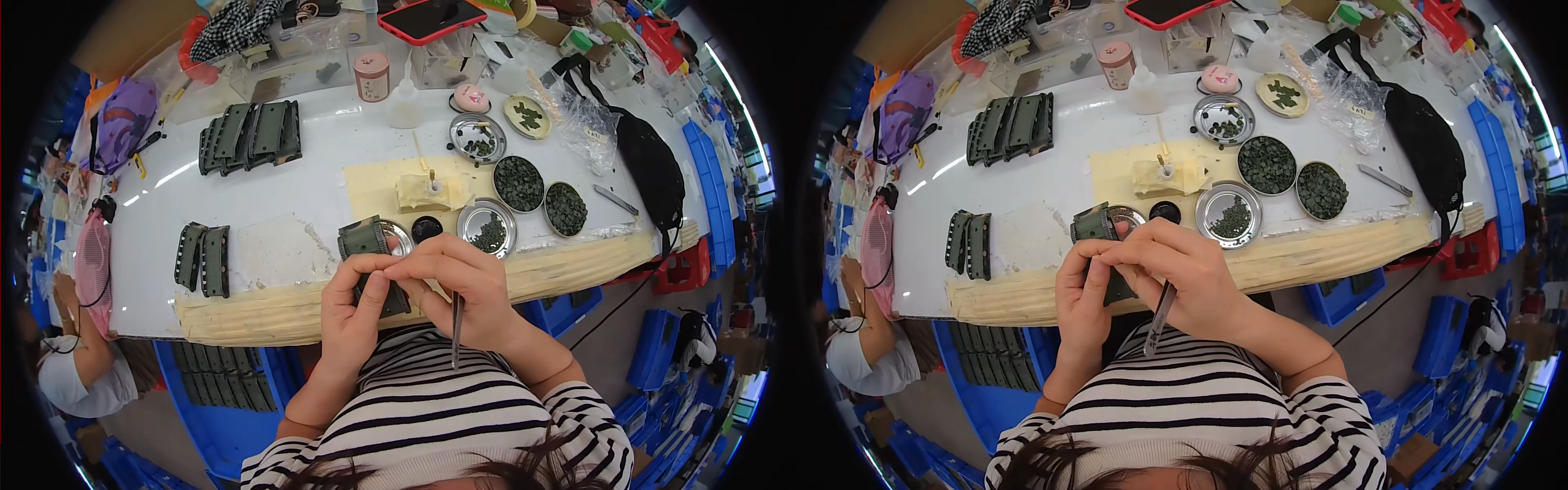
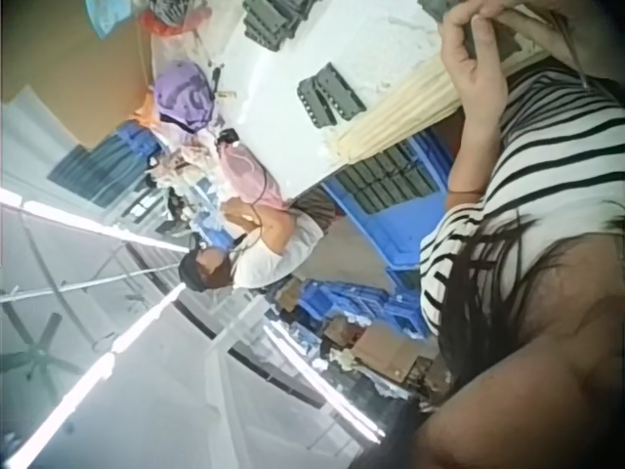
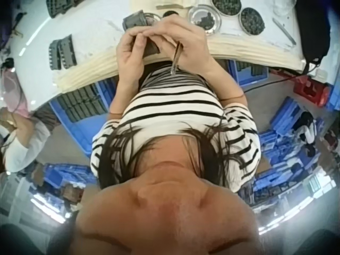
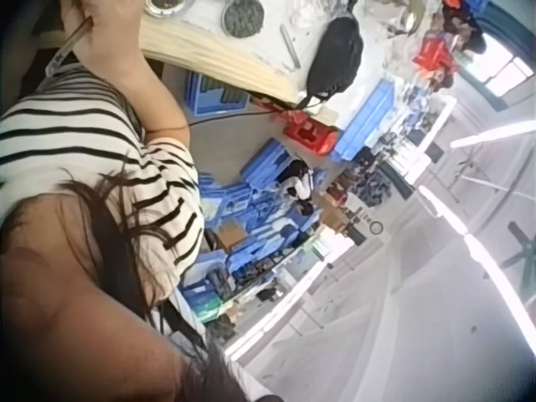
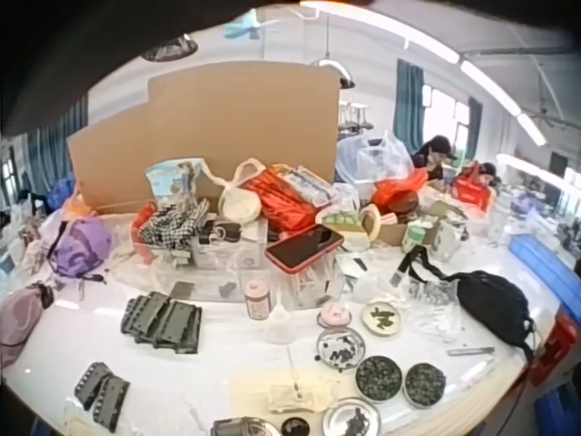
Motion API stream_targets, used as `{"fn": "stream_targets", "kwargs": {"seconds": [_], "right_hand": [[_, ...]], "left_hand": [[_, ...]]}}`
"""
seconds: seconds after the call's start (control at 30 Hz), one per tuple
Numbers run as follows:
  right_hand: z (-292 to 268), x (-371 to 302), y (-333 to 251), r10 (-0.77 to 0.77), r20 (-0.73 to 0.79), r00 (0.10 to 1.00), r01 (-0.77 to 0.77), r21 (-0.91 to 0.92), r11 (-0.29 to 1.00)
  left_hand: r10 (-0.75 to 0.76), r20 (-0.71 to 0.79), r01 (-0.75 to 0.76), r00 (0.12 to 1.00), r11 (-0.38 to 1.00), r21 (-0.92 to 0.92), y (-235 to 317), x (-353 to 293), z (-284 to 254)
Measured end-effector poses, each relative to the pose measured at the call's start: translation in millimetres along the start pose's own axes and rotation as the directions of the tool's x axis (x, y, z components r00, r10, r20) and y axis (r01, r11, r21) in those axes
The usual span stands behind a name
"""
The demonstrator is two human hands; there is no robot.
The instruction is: Assembling and gluing small parts onto plastic toy tank models at a workbench.
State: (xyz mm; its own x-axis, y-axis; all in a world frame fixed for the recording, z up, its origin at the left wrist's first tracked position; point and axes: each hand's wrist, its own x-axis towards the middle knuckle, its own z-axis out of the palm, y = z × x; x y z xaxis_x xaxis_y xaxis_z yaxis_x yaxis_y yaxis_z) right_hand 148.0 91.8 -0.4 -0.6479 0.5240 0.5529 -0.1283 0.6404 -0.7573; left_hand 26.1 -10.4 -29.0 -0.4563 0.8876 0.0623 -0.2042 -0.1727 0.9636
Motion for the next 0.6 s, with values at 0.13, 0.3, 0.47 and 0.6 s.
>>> {"fn": "stream_targets", "kwargs": {"seconds": [0.13, 0.3, 0.47, 0.6], "right_hand": [[3.0, 4.4, -5.5, 0.129, -0.018, 0.991, -0.127, 0.102, 0.987], [6.0, 1.1, -5.0, 0.174, -0.028, 0.984, -0.169, 0.125, 0.978], [3.6, 0.5, -4.3, 0.192, -0.004, 0.981, -0.191, 0.095, 0.977], [-1.0, 5.9, -3.5, 0.033, -0.029, 0.999, -0.035, -0.084, 0.996]], "left_hand": [[-0.082, 0.084, 0.101, 0.993, 0.961, -0.256, 3.4, -1.6, -4.3], [-0.087, 0.056, 0.099, 0.995, 0.963, -0.251, 1.5, 0.5, -3.5], [-0.080, 0.029, 0.083, 0.996, 0.983, -0.161, 5.1, 1.0, -5.6], [-0.004, 0.001, 0.004, 1.000, 0.999, -0.049, 6.8, 2.1, -4.6]]}}
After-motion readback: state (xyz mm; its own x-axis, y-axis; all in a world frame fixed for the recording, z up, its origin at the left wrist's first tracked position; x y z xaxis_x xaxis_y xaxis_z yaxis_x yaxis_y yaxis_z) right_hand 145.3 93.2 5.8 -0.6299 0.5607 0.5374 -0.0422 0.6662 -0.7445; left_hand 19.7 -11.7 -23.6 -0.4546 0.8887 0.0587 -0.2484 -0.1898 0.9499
